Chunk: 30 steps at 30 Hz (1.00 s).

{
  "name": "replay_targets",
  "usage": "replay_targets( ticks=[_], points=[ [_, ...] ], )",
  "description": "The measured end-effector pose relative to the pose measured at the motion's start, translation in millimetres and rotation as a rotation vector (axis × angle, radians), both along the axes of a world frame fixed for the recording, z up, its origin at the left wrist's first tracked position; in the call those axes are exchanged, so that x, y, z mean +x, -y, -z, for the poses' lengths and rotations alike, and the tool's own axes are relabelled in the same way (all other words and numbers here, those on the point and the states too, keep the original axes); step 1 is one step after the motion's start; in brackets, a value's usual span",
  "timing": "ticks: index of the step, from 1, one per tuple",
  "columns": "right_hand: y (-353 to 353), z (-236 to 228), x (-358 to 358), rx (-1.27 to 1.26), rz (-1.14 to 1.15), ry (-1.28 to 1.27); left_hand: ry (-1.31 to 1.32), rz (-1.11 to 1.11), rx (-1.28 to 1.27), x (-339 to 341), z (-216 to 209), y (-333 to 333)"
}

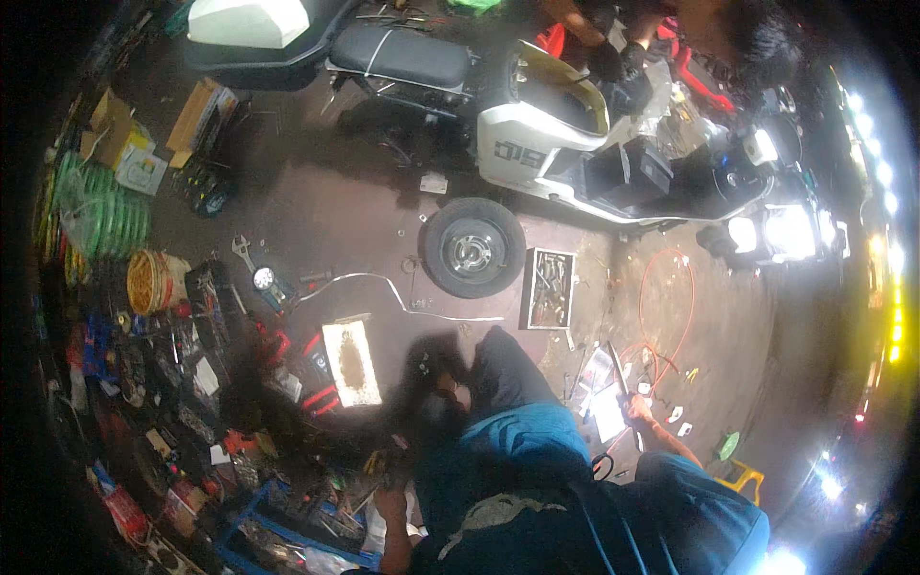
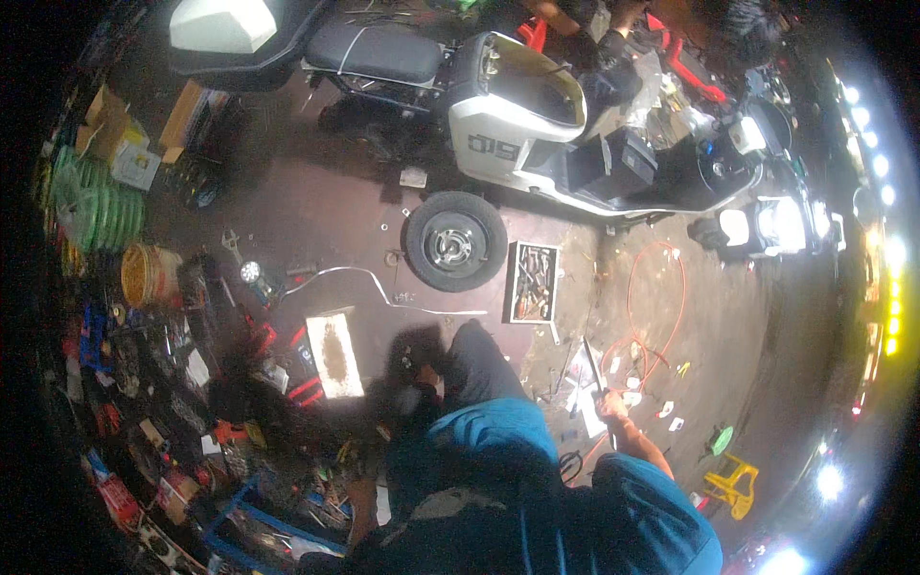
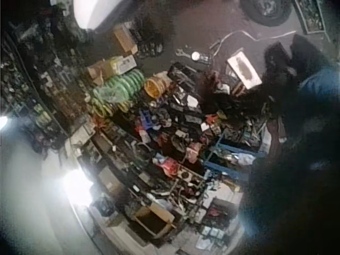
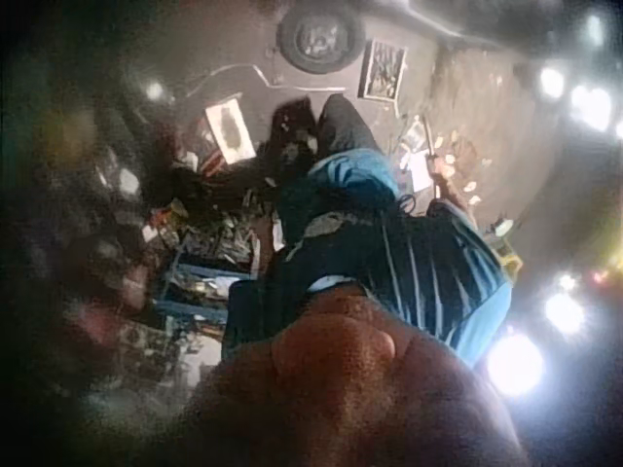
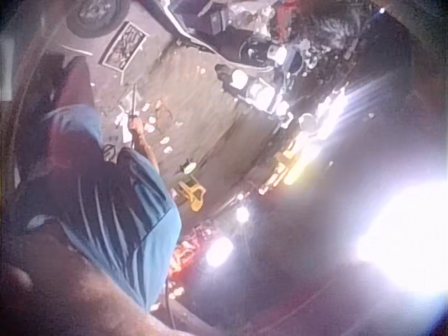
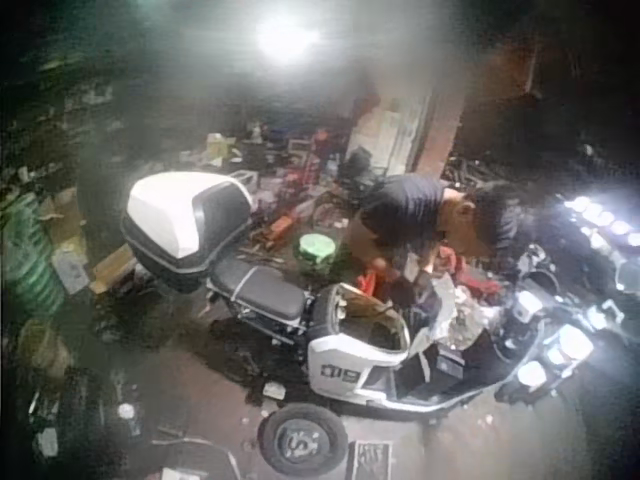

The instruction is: The person disassembles a wheel by prying open the motor hub with metal tools and a hammer, then separating the tire, covers, and internal motor components by hand.

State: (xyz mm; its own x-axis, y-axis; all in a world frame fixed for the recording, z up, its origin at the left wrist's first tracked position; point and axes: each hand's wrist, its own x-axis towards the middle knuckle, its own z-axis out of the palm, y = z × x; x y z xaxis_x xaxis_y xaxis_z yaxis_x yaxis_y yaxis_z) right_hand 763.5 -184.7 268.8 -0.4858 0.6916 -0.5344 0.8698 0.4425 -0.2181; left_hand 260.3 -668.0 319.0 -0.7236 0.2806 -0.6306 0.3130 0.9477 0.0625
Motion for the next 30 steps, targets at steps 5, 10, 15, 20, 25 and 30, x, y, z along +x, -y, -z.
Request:
replay_targets(
  ticks=[5, 10, 15, 20, 25, 30],
  points=[
    [52, -50, -102, -0.18, 0.439, -0.054, 0.344, 0.041, -0.232, -83, -76, -48],
    [68, -57, -169, -0.09, 0.545, -0.024, 0.081, -0.249, 0.389, -100, -72, -44],
    [54, -99, -211, -0.23, 0.502, 0.121, 0.274, -0.521, 0.17, -114, -90, -71],
    [30, -102, -232, -0.169, 0.369, 0.057, 0.179, -0.212, 0.177, -110, -70, -72],
    [-11, -86, -235, -0.234, 0.298, 0.107, 0.136, -0.31, 0.265, -94, -51, -89],
    [-51, -34, -251, -0.251, 0.348, 0.058, 0.22, -0.072, 0.084, -129, 16, -135]
  ],
)
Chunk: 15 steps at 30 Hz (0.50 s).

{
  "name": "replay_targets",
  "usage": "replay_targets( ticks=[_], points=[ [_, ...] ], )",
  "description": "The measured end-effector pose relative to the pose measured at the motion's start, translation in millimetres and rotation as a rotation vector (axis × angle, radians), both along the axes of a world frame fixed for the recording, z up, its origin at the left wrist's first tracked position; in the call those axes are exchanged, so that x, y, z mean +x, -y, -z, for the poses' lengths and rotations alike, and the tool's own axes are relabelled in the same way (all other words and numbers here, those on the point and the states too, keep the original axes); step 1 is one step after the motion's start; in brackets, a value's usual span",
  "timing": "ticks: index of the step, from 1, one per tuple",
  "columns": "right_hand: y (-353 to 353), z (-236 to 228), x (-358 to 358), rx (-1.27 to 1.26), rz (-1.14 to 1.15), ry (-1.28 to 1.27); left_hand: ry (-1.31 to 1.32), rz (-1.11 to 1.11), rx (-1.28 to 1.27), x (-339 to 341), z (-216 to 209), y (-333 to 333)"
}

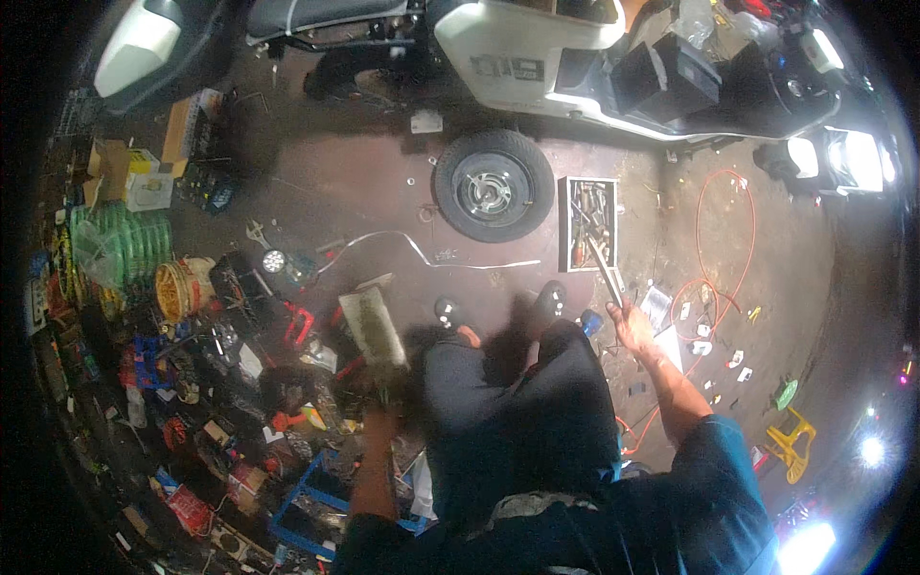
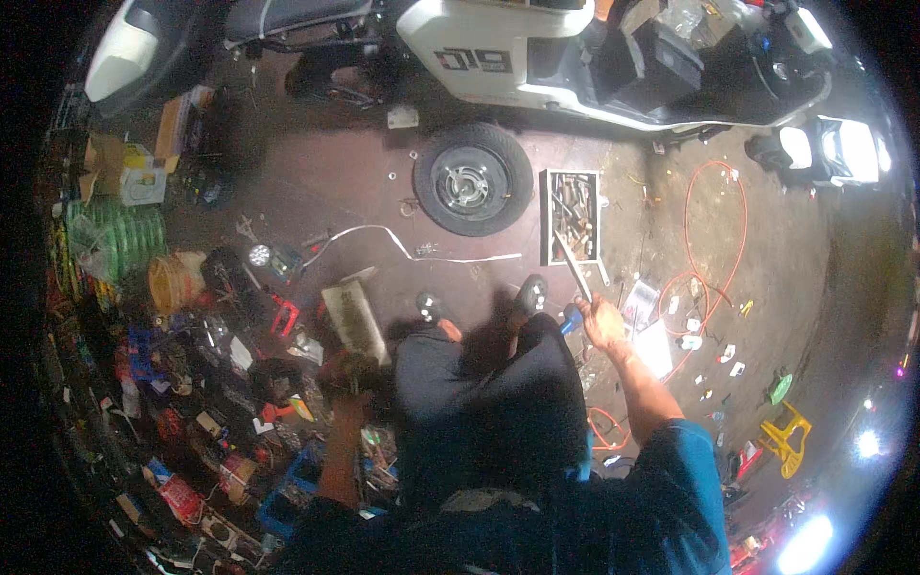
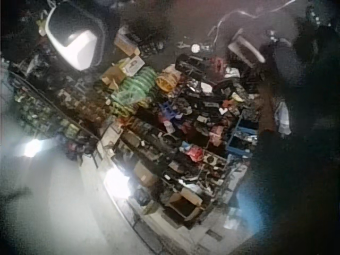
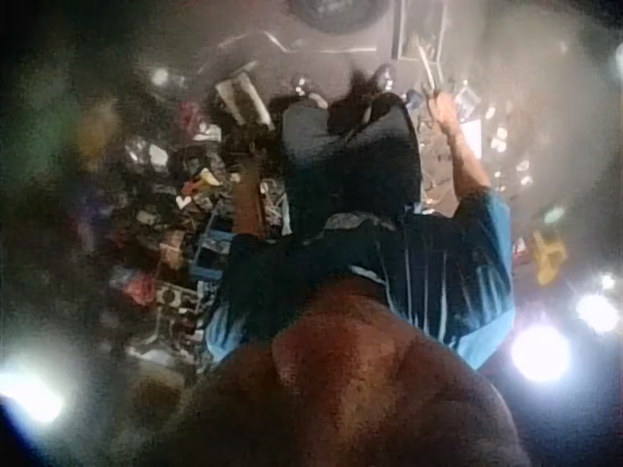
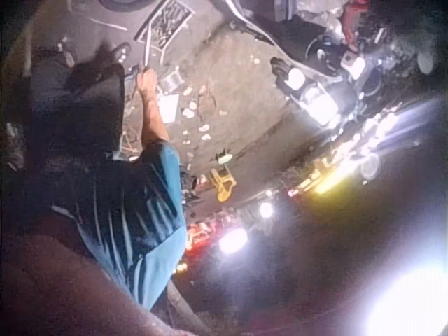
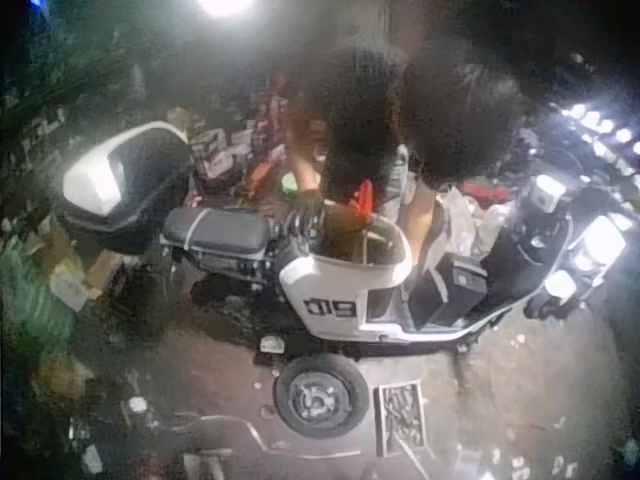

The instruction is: The person disassembles a wheel by prying open the motor hub with metal tools and a hammer, then separating the tire, covers, and internal motor components by hand.

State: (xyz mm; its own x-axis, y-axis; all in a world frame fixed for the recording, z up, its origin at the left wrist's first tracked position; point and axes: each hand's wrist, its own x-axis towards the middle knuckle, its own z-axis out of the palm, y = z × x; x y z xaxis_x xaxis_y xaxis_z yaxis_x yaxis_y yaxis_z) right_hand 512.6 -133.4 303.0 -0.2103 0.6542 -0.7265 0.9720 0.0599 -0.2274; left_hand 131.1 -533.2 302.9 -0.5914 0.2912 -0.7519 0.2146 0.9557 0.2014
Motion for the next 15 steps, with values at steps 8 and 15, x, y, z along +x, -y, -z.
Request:
replay_targets(
  ticks=[8, 15],
  points=[
    [-70, 185, -28, 0.051, 0.379, -0.238, -0.084, 0.114, 0.125, -87, 200, -117],
    [-96, 298, -23, 0.2, 0.489, -0.536, -0.342, 0.349, 0.229, -119, 322, -198]
  ],
)
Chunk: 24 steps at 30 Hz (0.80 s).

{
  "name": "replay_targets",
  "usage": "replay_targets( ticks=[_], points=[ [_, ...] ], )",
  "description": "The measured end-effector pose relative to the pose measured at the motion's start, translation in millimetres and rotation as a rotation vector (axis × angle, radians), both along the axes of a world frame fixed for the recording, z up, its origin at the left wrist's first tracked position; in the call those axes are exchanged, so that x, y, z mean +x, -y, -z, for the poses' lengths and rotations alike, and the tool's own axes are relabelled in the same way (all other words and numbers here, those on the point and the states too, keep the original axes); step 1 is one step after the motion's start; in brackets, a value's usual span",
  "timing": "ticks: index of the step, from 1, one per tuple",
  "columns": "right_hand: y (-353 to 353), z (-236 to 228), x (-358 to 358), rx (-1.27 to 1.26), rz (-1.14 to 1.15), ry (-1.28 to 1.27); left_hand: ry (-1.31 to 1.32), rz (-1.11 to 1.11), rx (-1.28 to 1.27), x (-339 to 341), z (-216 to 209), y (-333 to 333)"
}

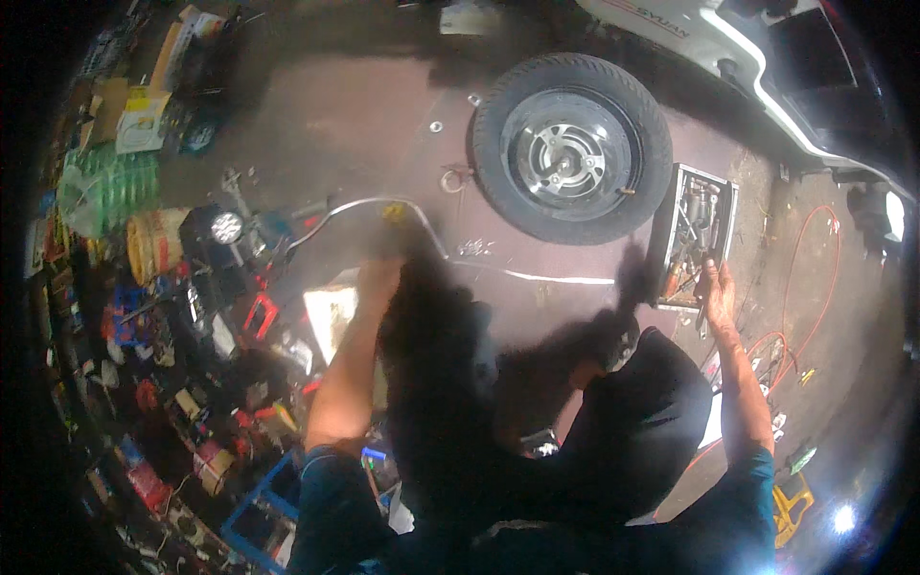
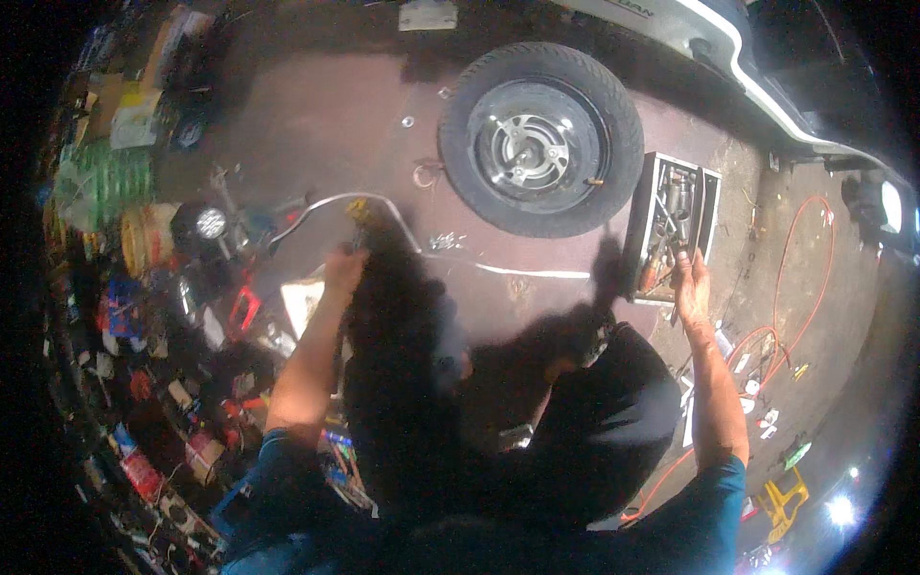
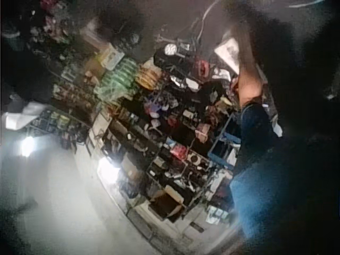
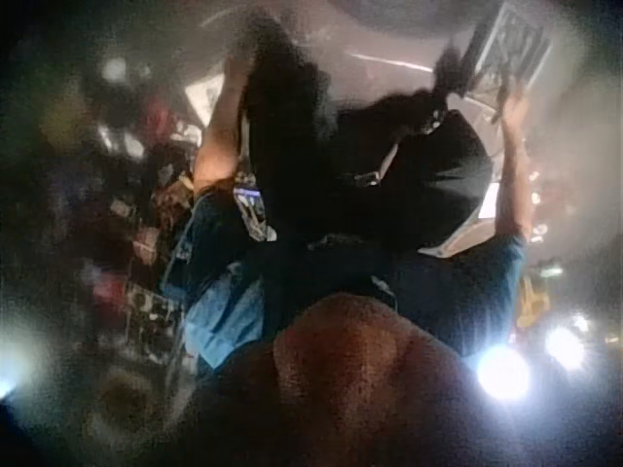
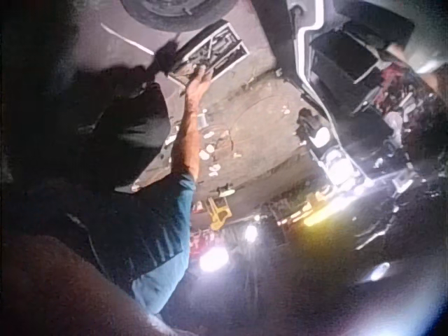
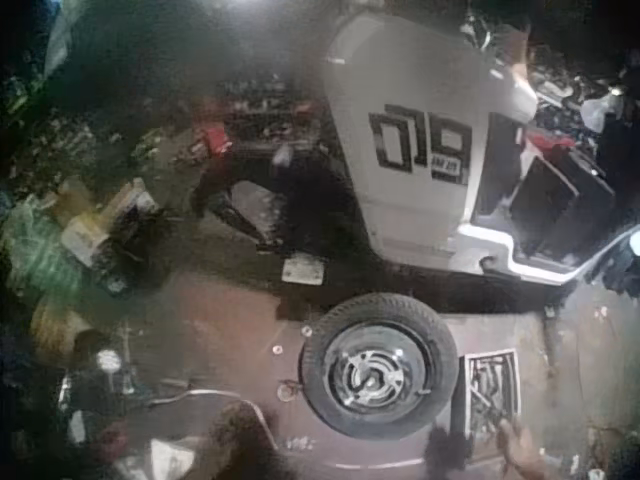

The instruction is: The person disassembles a wheel by prying open the motor hub with metal tools and a hammer, then separating the tire, covers, and internal motor components by hand.

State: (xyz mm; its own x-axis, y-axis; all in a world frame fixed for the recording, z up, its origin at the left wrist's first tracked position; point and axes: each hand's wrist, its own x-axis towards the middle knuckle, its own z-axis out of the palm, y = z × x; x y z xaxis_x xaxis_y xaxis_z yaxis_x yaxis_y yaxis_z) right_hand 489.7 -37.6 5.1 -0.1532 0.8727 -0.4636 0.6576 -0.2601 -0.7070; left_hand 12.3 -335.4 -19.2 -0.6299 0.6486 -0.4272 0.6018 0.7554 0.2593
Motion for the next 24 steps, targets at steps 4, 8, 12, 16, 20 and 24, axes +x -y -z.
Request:
replay_targets(
  ticks=[4, 8, 12, 16, 20, 24],
  points=[
    [-7, 24, 1, 0.154, -0.173, -0.079, -0.002, -0.423, -0.133, -25, 50, -36],
    [-17, 17, -19, 0.151, -0.077, -0.116, -0.274, -0.353, -0.004, -41, 108, -43],
    [-18, 14, -37, 0.082, -0.045, -0.251, -0.287, -0.316, 0.055, -54, 151, -50],
    [9, -8, -101, -0.023, -0.168, -0.392, -0.433, -0.127, 0.242, -50, 142, -50],
    [33, -2, -177, -0.044, -0.363, -0.569, 0.811, -0.058, 0.513, 42, 53, -114],
    [88, 14, -266, -0.46, -0.394, -0.877, 1.499, -0.166, 0.615, 97, 31, -84]
  ],
)
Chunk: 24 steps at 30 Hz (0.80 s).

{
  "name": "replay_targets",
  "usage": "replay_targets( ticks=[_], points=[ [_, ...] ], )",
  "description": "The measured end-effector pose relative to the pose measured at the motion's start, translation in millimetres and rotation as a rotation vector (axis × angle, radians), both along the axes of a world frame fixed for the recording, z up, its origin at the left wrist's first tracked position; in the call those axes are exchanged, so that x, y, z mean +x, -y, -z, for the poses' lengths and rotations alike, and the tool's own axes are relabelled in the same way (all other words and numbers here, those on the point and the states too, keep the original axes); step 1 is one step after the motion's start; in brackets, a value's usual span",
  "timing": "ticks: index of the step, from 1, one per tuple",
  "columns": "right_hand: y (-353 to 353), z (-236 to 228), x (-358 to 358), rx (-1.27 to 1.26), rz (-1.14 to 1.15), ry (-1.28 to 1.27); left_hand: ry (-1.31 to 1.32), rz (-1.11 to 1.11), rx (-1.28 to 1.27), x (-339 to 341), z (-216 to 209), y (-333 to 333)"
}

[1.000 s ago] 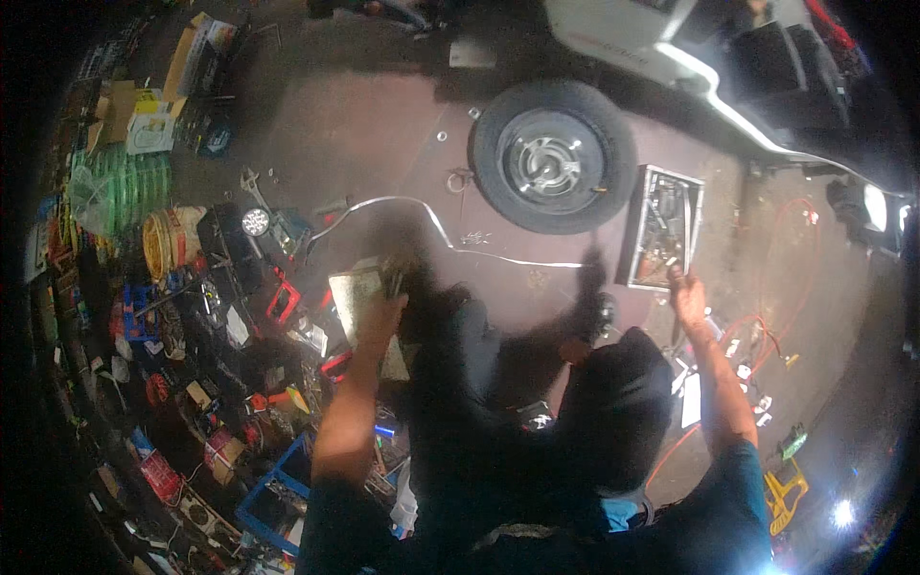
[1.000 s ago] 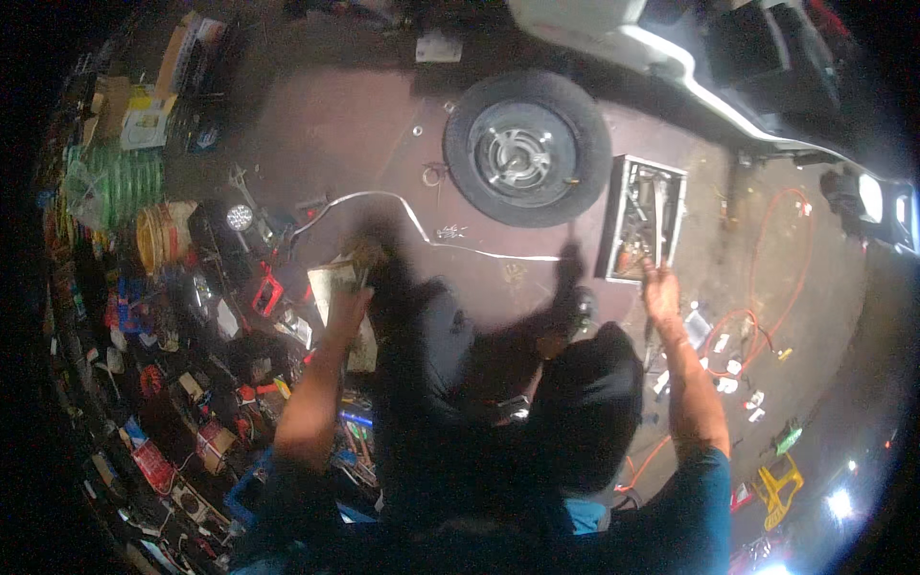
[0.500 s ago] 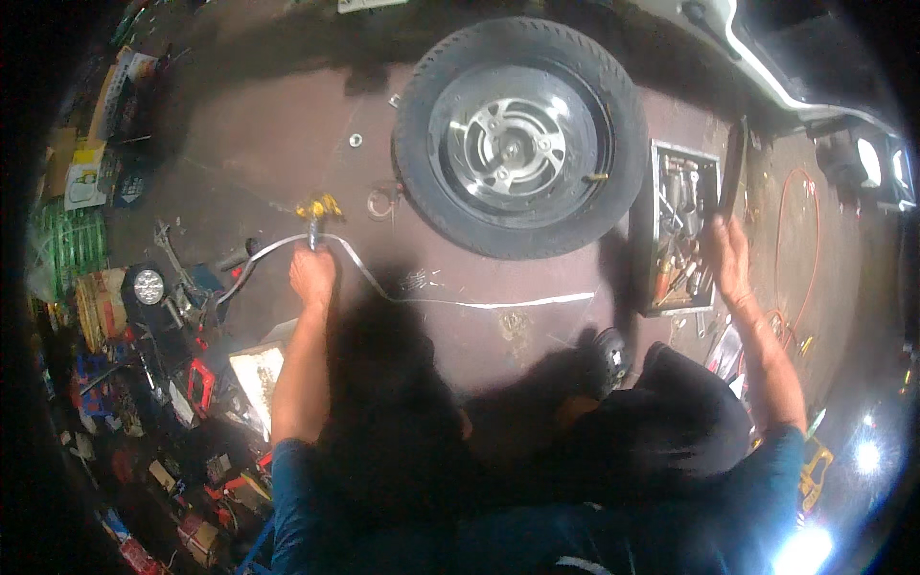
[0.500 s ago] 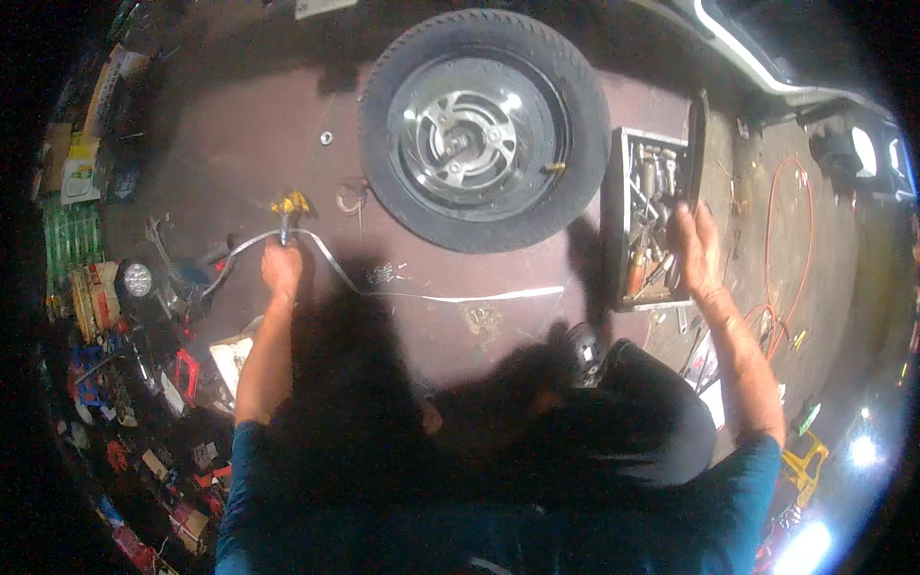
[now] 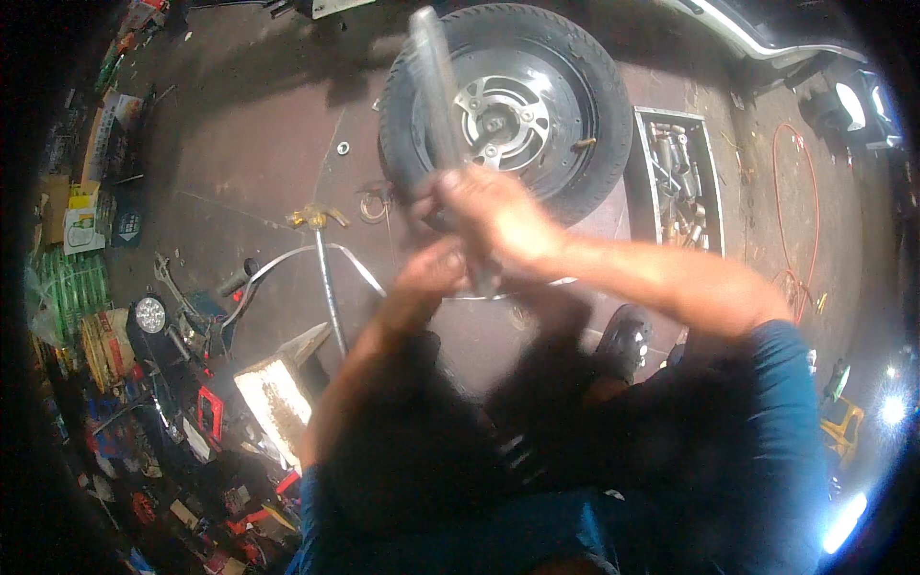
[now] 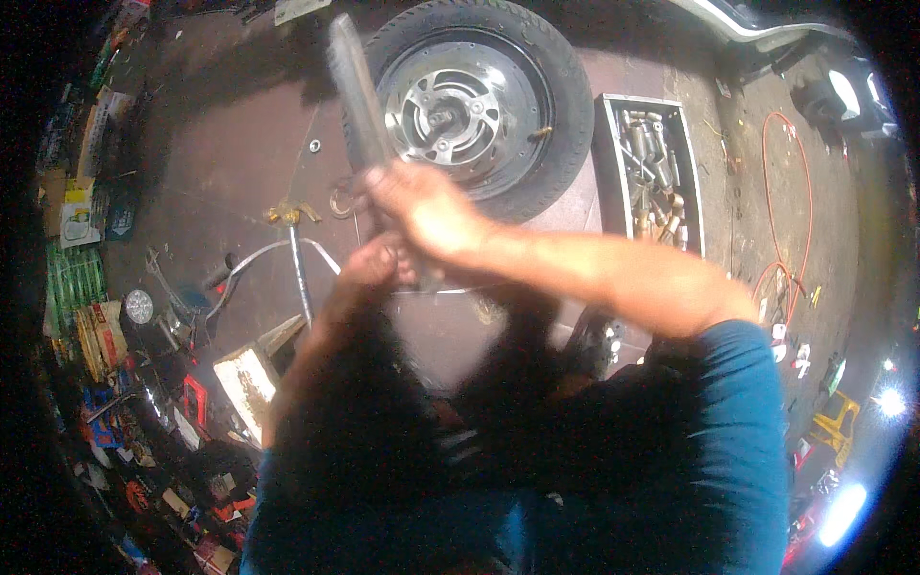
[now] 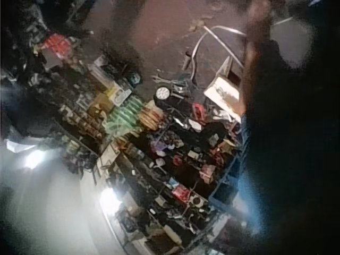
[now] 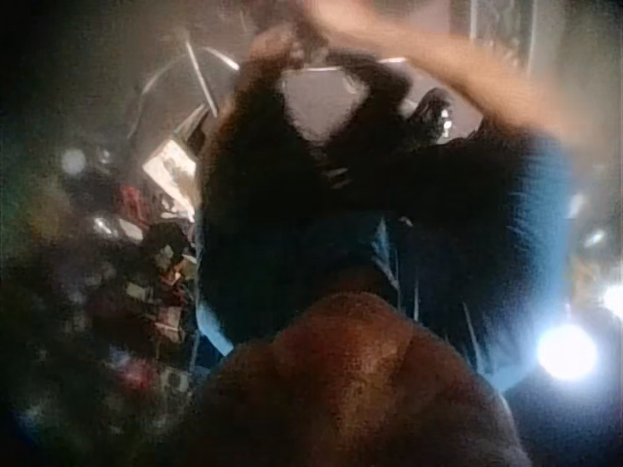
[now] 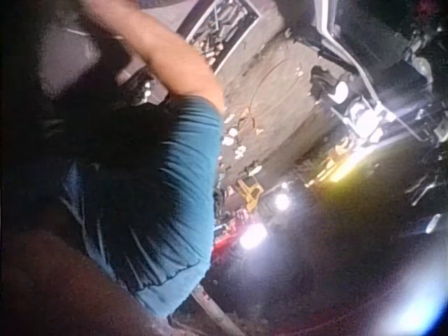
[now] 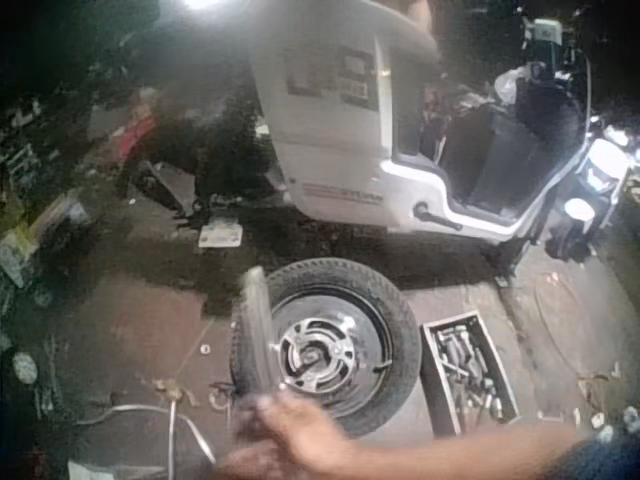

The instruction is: The person disassembles a wheel by prying open the motor hub with metal tools and a hammer, then separating the tire, covers, and internal motor components by hand.

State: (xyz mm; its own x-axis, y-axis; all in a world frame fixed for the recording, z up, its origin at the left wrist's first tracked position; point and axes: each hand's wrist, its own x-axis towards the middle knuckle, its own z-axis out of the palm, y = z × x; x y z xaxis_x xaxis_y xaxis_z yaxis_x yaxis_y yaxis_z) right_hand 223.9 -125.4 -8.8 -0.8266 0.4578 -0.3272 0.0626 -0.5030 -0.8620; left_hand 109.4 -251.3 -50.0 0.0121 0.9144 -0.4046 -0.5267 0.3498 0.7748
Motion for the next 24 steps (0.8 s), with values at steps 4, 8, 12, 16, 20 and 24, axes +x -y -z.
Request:
replay_targets(
  ticks=[4, 8, 12, 16, 20, 24],
  points=[
    [48, 42, -11, -0.117, 0.093, -0.081, -0.593, 0.089, -0.075, 6, 17, 45],
    [86, 101, 7, 0.156, -0.002, 0.177, -0.6, -0.209, -0.214, 18, 94, 118],
    [93, 126, 49, 0.026, -0.079, 0.442, -0.617, -0.141, -0.38, 32, 90, 129],
    [82, 122, 90, 0.249, -0.165, 0.581, -0.884, -0.119, -0.426, 16, 113, 135],
    [63, 137, 123, 0.774, -0.49, 0.564, -0.955, -0.368, -0.044, 6, 106, 123],
    [47, 122, 117, 0.743, -0.982, 0.751, -0.83, -0.335, -0.2, 1, 78, 87]
  ],
)
